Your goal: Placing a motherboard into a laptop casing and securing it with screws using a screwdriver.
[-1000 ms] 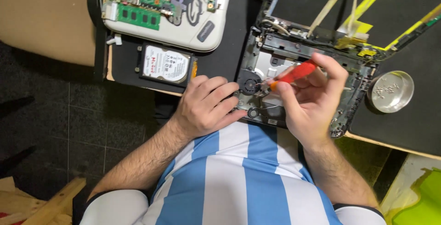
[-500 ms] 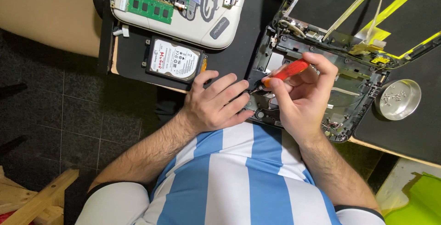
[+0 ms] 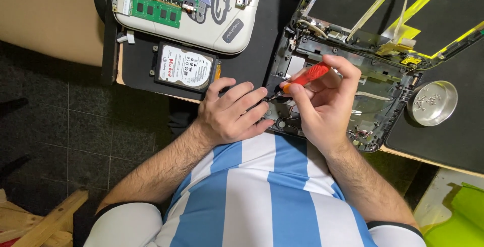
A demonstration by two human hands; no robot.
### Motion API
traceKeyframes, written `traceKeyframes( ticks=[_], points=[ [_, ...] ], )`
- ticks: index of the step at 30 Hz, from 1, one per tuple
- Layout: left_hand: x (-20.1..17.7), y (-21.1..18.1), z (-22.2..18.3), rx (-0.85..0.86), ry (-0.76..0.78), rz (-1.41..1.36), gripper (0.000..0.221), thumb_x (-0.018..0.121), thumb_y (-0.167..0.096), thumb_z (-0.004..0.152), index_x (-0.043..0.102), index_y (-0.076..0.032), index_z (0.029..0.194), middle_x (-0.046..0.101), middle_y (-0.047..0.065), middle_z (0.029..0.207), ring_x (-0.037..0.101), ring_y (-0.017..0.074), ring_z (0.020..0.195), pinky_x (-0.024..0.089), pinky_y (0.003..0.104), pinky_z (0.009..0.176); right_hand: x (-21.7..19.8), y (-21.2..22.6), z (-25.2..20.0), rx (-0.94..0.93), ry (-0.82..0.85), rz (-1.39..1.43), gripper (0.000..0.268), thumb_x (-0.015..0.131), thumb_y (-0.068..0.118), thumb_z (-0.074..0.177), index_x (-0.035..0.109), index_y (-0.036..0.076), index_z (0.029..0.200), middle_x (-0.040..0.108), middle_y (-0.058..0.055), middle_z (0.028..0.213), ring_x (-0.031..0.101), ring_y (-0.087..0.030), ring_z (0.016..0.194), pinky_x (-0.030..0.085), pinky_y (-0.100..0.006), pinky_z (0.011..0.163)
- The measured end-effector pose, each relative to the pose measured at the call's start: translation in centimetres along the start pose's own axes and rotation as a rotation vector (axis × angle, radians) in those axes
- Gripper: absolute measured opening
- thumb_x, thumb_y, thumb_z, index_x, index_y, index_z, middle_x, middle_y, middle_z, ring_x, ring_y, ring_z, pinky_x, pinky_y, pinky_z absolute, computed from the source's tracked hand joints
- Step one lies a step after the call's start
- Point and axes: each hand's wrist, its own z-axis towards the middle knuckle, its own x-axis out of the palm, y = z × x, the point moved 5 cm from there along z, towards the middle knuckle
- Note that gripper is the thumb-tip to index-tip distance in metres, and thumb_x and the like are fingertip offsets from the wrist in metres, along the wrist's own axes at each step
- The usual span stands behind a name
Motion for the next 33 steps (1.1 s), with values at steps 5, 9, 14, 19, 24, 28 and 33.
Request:
traceKeyframes(
  ticks=[5,9,14,19,24,28,33],
  points=[
    [0.19,0.05,-0.11,-0.004,0.004,-0.016,0.033,0.079,-0.051,0.120,0.086,-0.020,0.113,0.090,0.004,0.131,0.081,0.0238,0.119,0.054,0.050,0.112,-0.17,-0.28,-0.09,0.013,0.008,-0.008,0.060,0.073,-0.012,0.123,0.037,0.014,0.164,0.074,-0.026,0.128,0.085,-0.036,0.110,0.075,-0.042,0.105],
    [0.10,0.08,0.12,-0.005,0.006,-0.015,0.031,0.079,-0.049,0.119,0.087,-0.020,0.112,0.090,0.003,0.129,0.082,0.0233,0.116,0.055,0.049,0.110,-0.15,-0.13,-0.02,0.018,0.022,0.001,0.060,0.072,-0.014,0.123,0.037,0.014,0.164,0.074,-0.026,0.130,0.085,-0.035,0.110,0.076,-0.043,0.107],
    [0.25,0.07,-0.14,0.003,0.013,-0.015,0.035,0.079,-0.054,0.120,0.087,-0.020,0.113,0.090,0.004,0.130,0.081,0.0235,0.117,0.055,0.049,0.110,-0.25,-0.39,-0.13,0.018,0.017,-0.004,0.061,0.072,-0.013,0.123,0.037,0.014,0.164,0.074,-0.026,0.129,0.085,-0.035,0.111,0.076,-0.042,0.105],
    [0.30,0.00,-0.31,0.017,0.030,-0.013,0.045,0.077,-0.064,0.121,0.086,-0.021,0.117,0.089,0.005,0.132,0.081,0.0242,0.119,0.055,0.050,0.110,-0.37,-0.35,-0.17,0.011,0.012,-0.020,0.060,0.072,-0.010,0.124,0.036,0.015,0.164,0.074,-0.026,0.129,0.086,-0.034,0.110,0.075,-0.040,0.104],
    [0.29,-0.02,-0.27,0.031,0.031,0.009,0.043,0.076,-0.065,0.122,0.086,-0.022,0.118,0.088,0.005,0.132,0.081,0.0234,0.119,0.056,0.050,0.110,-0.48,-0.32,-0.19,0.004,0.008,-0.018,0.059,0.073,-0.009,0.125,0.037,0.015,0.165,0.075,-0.026,0.130,0.084,-0.033,0.111,0.075,-0.040,0.102],
    [0.30,0.02,-0.31,0.040,0.030,0.009,0.043,0.078,-0.065,0.121,0.087,-0.023,0.118,0.088,0.005,0.132,0.080,0.0231,0.118,0.056,0.049,0.109,-0.46,-0.23,-0.16,-0.006,0.004,-0.031,0.059,0.072,-0.010,0.125,0.037,0.014,0.165,0.075,-0.026,0.129,0.084,-0.033,0.110,0.076,-0.040,0.102],
    [0.45,0.03,-0.46,0.037,0.019,0.007,0.044,0.078,-0.065,0.121,0.087,-0.022,0.115,0.089,0.004,0.131,0.081,0.0226,0.117,0.057,0.047,0.107,-0.56,-0.42,-0.17,0.008,-0.005,-0.008,0.059,0.072,-0.010,0.124,0.037,0.014,0.164,0.074,-0.026,0.128,0.083,-0.033,0.111,0.076,-0.043,0.106]
  ],
)
